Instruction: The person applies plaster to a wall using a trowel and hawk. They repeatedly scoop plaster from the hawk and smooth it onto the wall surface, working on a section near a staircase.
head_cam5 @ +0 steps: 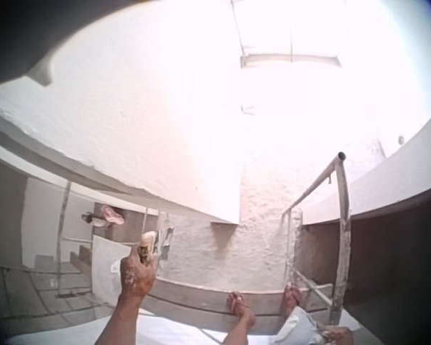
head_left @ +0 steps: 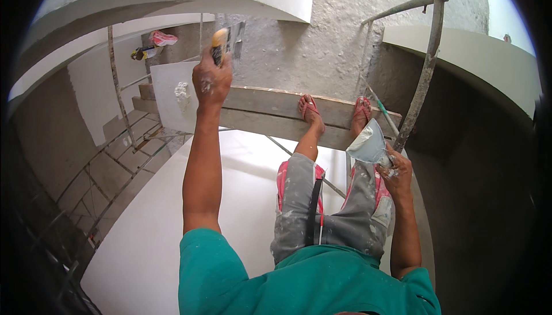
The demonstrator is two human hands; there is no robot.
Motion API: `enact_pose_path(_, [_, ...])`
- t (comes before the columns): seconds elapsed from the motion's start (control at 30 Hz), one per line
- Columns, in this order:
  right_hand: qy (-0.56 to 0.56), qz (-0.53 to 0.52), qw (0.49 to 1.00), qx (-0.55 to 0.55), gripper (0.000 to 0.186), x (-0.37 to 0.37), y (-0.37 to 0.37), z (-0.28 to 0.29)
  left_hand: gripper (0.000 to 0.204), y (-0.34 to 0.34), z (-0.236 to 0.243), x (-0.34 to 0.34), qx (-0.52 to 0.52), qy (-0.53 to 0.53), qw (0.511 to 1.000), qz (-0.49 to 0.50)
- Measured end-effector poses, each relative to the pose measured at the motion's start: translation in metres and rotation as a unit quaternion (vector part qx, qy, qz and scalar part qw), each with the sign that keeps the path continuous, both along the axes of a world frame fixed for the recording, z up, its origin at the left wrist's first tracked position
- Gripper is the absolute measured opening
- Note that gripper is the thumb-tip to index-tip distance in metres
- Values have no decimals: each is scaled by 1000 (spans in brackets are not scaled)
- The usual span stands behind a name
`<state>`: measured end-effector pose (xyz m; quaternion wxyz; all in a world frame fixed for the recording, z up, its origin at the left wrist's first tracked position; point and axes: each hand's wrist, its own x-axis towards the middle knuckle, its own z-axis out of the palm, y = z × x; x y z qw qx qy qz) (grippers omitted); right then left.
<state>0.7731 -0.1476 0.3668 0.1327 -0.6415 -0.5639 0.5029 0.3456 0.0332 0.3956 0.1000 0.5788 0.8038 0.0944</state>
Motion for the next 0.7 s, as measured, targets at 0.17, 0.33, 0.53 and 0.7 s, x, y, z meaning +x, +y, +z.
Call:
enact_pose_path(0.17, [13,2,1000,2,59,-2,6,10,29,53,15,14,-14,129,991,-39])
enact_pose_path(0.33, [12,2,1000,20,60,-4,4,9,31,85,20,4,12,153,987,-45])
enact_pose_path(0.53, [18,-20,999,-20,63,0,7,13,31,101,37,-21,41,196,980,-19])
enact_pose_path(0.7, [-9,7,999,-31,61,5,7,14,32,100,80,-19,43,224,972,60])
